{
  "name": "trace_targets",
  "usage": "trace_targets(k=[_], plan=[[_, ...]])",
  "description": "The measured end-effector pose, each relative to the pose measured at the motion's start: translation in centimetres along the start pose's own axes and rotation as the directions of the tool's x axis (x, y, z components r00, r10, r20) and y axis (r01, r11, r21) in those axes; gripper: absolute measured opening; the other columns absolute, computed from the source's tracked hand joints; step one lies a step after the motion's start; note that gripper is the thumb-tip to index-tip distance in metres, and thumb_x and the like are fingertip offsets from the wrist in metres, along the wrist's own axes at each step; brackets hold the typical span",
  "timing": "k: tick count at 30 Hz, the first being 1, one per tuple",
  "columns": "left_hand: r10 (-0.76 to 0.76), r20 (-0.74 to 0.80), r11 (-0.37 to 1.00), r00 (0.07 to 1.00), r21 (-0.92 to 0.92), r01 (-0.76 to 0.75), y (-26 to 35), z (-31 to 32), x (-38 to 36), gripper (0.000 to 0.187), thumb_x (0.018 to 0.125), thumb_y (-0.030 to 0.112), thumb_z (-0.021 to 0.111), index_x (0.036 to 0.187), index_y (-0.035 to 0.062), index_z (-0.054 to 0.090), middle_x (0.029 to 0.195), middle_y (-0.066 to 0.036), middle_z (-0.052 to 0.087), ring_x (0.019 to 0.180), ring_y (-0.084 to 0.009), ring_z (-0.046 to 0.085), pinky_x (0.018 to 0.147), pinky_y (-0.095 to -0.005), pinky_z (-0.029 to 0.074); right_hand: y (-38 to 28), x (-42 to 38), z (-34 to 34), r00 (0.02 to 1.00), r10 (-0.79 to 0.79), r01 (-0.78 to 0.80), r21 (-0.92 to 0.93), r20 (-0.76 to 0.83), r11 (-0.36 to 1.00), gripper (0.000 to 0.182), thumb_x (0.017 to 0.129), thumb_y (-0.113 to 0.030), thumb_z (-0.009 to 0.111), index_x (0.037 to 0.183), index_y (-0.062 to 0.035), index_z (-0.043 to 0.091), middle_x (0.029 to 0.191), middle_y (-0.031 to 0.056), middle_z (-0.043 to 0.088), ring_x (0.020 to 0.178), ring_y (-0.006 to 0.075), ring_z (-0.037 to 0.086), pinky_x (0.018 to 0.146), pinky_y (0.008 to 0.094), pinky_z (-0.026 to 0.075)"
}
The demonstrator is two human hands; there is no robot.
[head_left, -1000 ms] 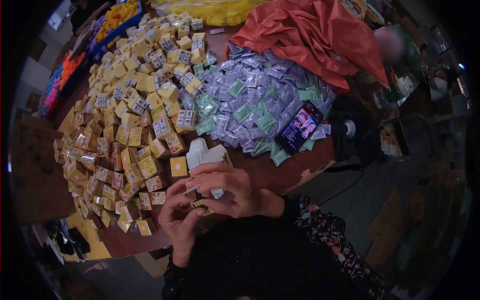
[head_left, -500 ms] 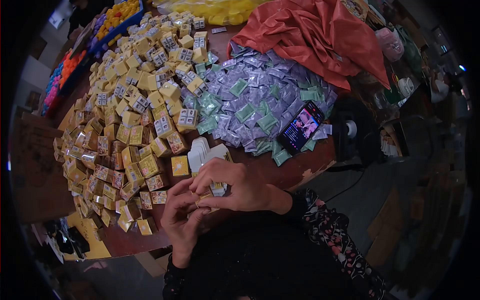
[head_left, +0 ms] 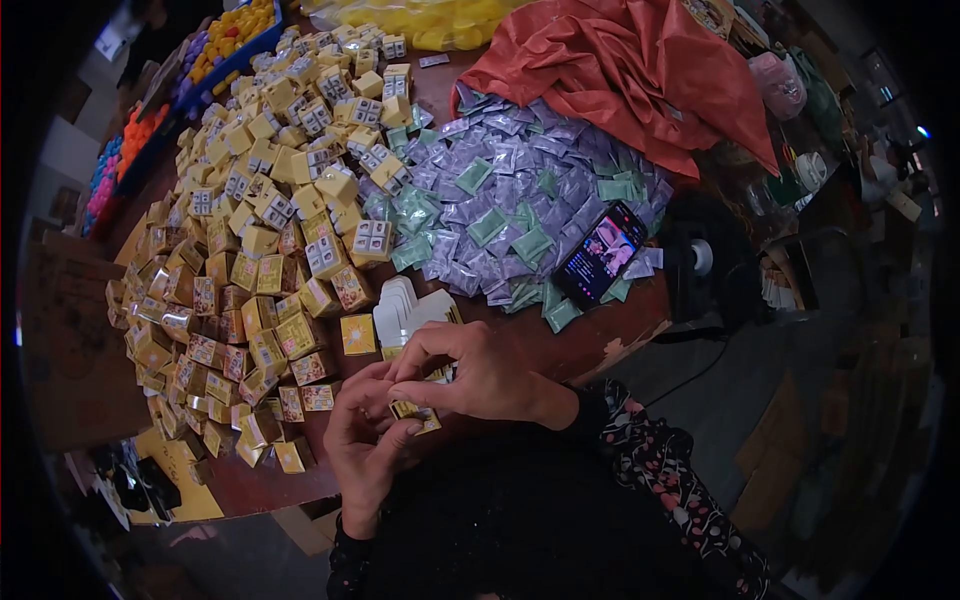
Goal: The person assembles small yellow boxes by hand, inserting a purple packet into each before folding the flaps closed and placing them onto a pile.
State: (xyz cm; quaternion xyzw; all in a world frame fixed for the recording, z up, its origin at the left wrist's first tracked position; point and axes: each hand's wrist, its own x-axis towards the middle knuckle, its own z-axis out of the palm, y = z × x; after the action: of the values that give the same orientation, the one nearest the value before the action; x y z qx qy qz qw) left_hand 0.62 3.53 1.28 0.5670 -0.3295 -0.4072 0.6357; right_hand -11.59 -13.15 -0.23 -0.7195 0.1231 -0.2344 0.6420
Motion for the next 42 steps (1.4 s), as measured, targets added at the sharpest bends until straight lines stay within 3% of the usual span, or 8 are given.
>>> trace_targets(k=[11, 15, 21, 24, 30, 34, 39, 42], plan=[[-0.072, -0.057, 0.992, 0.996, 0.099, 0.077, 0.1, 1.2, 0.8, 0.053, 0.083, -0.005, 0.081, 0.13, -0.0004, 0.057, 0.142, -0.019, 0.055, 0.126, -0.0263, 0.061, 0.097, -0.0349, 0.056, 2.4, -0.3, 0.3, 0.987, -0.031, 0.055, 0.148, -0.16, 0.987, 0.017, 0.083, -0.013, 0.081, 0.084, -0.003, 0.068, 0.083, 0.0084, 0.073, 0.078, 0.0248, 0.07, 0.07, 0.0368, 0.053], [-0.08, -0.078, 0.985, 0.994, 0.148, 0.09, 0.0, 2.2, 1.8, 0.047, 0.085, -0.002, 0.08, 0.127, -0.0005, 0.059, 0.138, -0.018, 0.059, 0.123, -0.0249, 0.061, 0.102, -0.0367, 0.052, 3.1, -0.1, -1.2, 0.987, -0.051, 0.067, 0.104, -0.152, 0.992, 0.018, 0.084, -0.008, 0.081, 0.079, -0.0022, 0.065, 0.085, 0.0075, 0.073, 0.08, 0.0234, 0.069, 0.071, 0.0364, 0.053], [-0.098, -0.122, 0.977, 0.988, 0.176, 0.119, -0.5, 3.3, 3.1, 0.032, 0.09, 0.004, 0.076, 0.118, 0.0001, 0.062, 0.136, -0.02, 0.06, 0.121, -0.0253, 0.061, 0.104, -0.038, 0.05, 5.3, -0.2, -2.1, 0.966, -0.162, 0.206, 0.217, -0.204, 0.954, 0.022, 0.083, -0.011, 0.085, 0.081, -0.0036, 0.064, 0.093, 0.008, 0.073, 0.088, 0.025, 0.069, 0.073, 0.0382, 0.053], [-0.075, -0.158, 0.973, 0.985, 0.206, 0.107, -0.6, 3.7, 3.6, 0.026, 0.091, 0.005, 0.075, 0.113, 0.0008, 0.063, 0.135, -0.022, 0.06, 0.121, -0.0272, 0.061, 0.104, -0.0393, 0.049, 5.5, -0.2, -2.5, 0.944, -0.232, 0.292, 0.265, -0.235, 0.919, 0.022, 0.083, -0.012, 0.085, 0.083, -0.0039, 0.065, 0.099, 0.0078, 0.073, 0.094, 0.0257, 0.069, 0.077, 0.0392, 0.054], [-0.037, -0.184, 0.974, 0.982, 0.215, 0.077, -0.6, 4.2, 3.7, 0.019, 0.092, 0.006, 0.076, 0.105, 0.0016, 0.063, 0.137, -0.022, 0.058, 0.122, -0.0284, 0.061, 0.105, -0.0397, 0.049, 5.9, -0.6, -2.4, 0.902, -0.361, 0.408, 0.19, -0.238, 0.893, 0.017, 0.085, -0.011, 0.083, 0.097, -0.0047, 0.073, 0.107, 0.0057, 0.072, 0.105, 0.0284, 0.068, 0.089, 0.0399, 0.056], [0.032, -0.201, 0.962, 0.979, 0.273, 0.024, -0.7, 4.1, 3.8, 0.019, 0.093, 0.006, 0.075, 0.105, 0.0025, 0.062, 0.141, -0.023, 0.056, 0.123, -0.0285, 0.061, 0.106, -0.0385, 0.049, 5.8, -0.2, -2.2, 0.865, -0.424, 0.47, 0.14, -0.268, 0.871, 0.021, 0.085, -0.013, 0.083, 0.102, -0.0053, 0.074, 0.116, 0.0073, 0.07, 0.109, 0.0304, 0.068, 0.089, 0.0395, 0.058], [-0.07, -0.204, 0.981, 0.976, 0.166, 0.105, -0.2, 3.8, 3.5, 0.02, 0.092, 0.007, 0.076, 0.103, 0.0026, 0.06, 0.144, -0.024, 0.056, 0.126, -0.0288, 0.059, 0.109, -0.0404, 0.047, 5.9, -0.3, -1.8, 0.846, -0.478, 0.505, 0.067, -0.234, 0.861, 0.022, 0.086, -0.015, 0.083, 0.104, -0.0062, 0.074, 0.12, 0.0078, 0.069, 0.115, 0.031, 0.066, 0.09, 0.0414, 0.058], [-0.089, -0.218, 0.985, 0.972, 0.127, 0.119, -0.2, 3.4, 3.3, 0.02, 0.092, 0.007, 0.076, 0.103, 0.0024, 0.06, 0.143, -0.025, 0.057, 0.128, -0.0291, 0.058, 0.111, -0.0419, 0.045, 5.7, -0.3, -1.7, 0.844, -0.492, 0.509, 0.031, -0.211, 0.86, 0.031, 0.087, -0.017, 0.083, 0.115, -0.0079, 0.072, 0.122, 0.0094, 0.068, 0.117, 0.0323, 0.065, 0.093, 0.0437, 0.057]])
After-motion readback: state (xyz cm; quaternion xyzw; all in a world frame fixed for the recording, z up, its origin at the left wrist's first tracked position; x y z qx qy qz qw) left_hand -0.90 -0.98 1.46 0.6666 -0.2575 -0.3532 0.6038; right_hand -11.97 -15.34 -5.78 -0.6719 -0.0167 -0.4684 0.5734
